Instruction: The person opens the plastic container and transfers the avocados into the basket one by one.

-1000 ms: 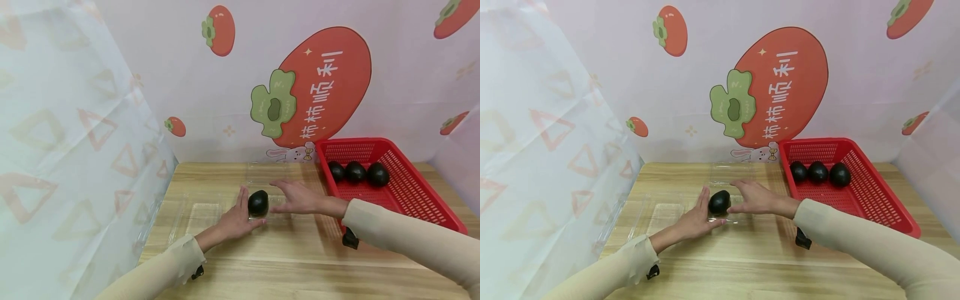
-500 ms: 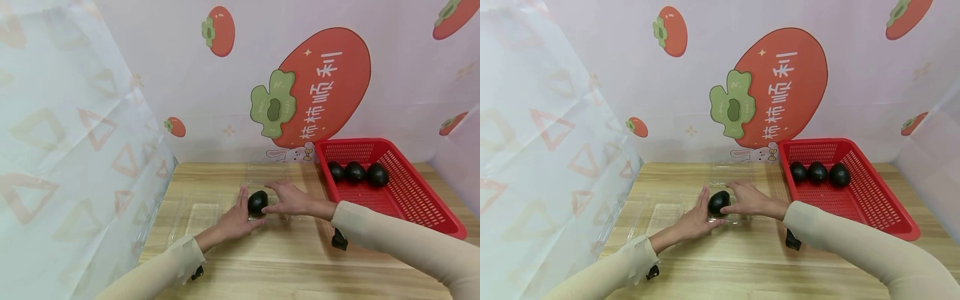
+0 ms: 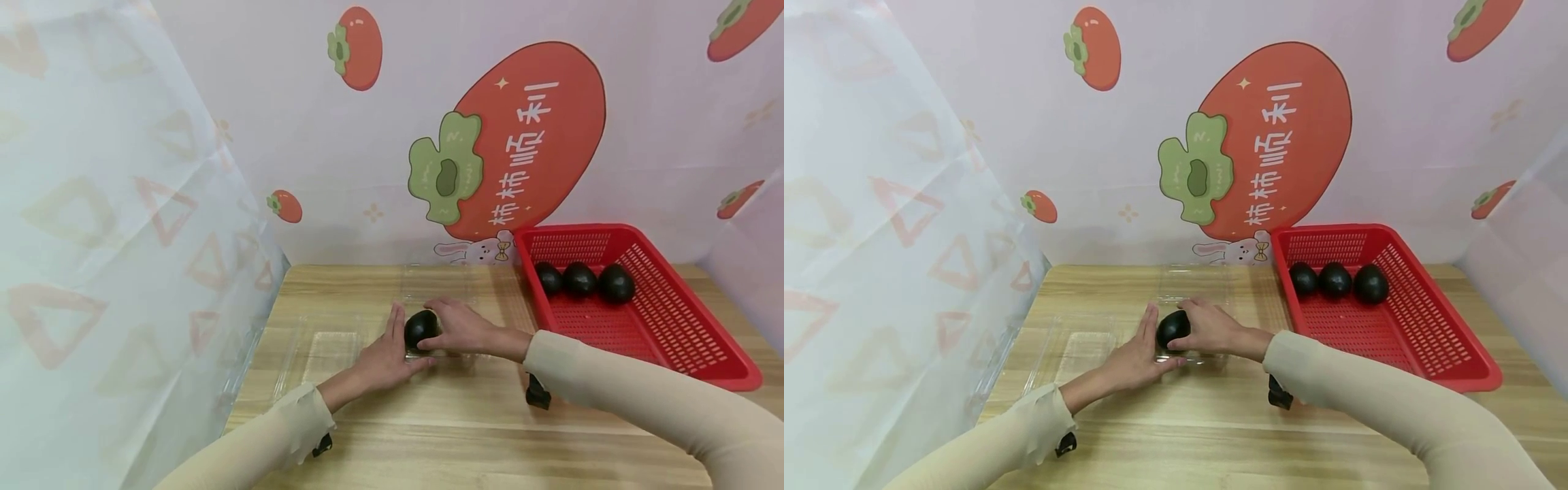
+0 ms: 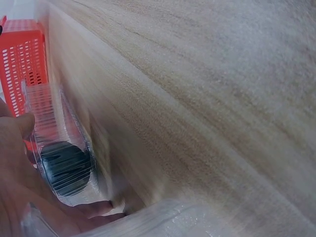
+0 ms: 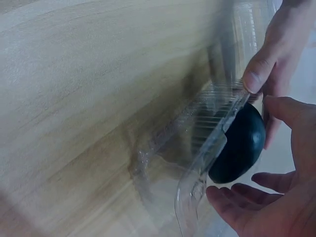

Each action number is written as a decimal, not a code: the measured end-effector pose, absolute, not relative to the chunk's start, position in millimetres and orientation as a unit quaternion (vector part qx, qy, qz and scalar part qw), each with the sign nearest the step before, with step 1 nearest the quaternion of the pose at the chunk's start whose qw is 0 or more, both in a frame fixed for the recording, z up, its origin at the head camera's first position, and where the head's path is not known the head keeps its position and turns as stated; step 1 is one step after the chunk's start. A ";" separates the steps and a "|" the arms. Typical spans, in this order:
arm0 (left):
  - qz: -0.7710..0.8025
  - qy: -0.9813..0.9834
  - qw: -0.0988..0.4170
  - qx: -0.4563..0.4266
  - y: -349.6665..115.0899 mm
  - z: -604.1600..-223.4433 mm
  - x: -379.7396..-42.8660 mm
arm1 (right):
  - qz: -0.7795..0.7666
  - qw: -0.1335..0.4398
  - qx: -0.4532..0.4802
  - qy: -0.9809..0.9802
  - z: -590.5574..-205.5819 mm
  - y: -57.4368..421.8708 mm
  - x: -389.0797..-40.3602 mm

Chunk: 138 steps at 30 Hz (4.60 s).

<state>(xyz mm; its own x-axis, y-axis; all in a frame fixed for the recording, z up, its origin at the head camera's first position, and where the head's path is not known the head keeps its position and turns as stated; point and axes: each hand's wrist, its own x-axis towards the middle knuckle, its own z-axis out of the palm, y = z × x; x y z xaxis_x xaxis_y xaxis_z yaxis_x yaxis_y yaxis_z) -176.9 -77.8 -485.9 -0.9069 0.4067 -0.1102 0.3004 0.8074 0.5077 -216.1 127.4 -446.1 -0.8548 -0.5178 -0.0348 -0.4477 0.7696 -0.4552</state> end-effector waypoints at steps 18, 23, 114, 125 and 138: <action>0.243 0.946 0.114 0.182 -77.3 -485.0 -180.1 | -0.236 0.065 -0.233 0.941 -460.3 113.9 -214.7; 0.239 0.946 0.116 0.183 -77.4 -486.2 -180.3 | -0.240 0.067 -0.236 0.940 -461.2 114.7 -214.3; 0.226 0.948 0.109 0.199 -77.8 -485.0 -179.5 | -0.274 0.143 -0.378 0.873 -466.2 129.0 -251.3; 0.227 0.947 0.109 0.197 -78.0 -484.4 -178.5 | -0.304 0.148 -0.366 0.867 -468.0 132.5 -249.2; 0.223 0.947 0.107 0.204 -78.4 -485.1 -179.0 | -0.317 0.160 -0.358 0.864 -465.2 136.4 -249.0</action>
<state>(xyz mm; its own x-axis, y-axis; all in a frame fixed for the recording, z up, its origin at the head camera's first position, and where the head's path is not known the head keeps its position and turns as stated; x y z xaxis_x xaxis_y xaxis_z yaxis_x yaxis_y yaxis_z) -179.0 -78.4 -485.1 -0.8941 0.4336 -0.1123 0.3380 0.8177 0.4659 -249.0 136.4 -465.2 -0.6930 -0.7193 -0.0494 -0.5171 0.5436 -0.6612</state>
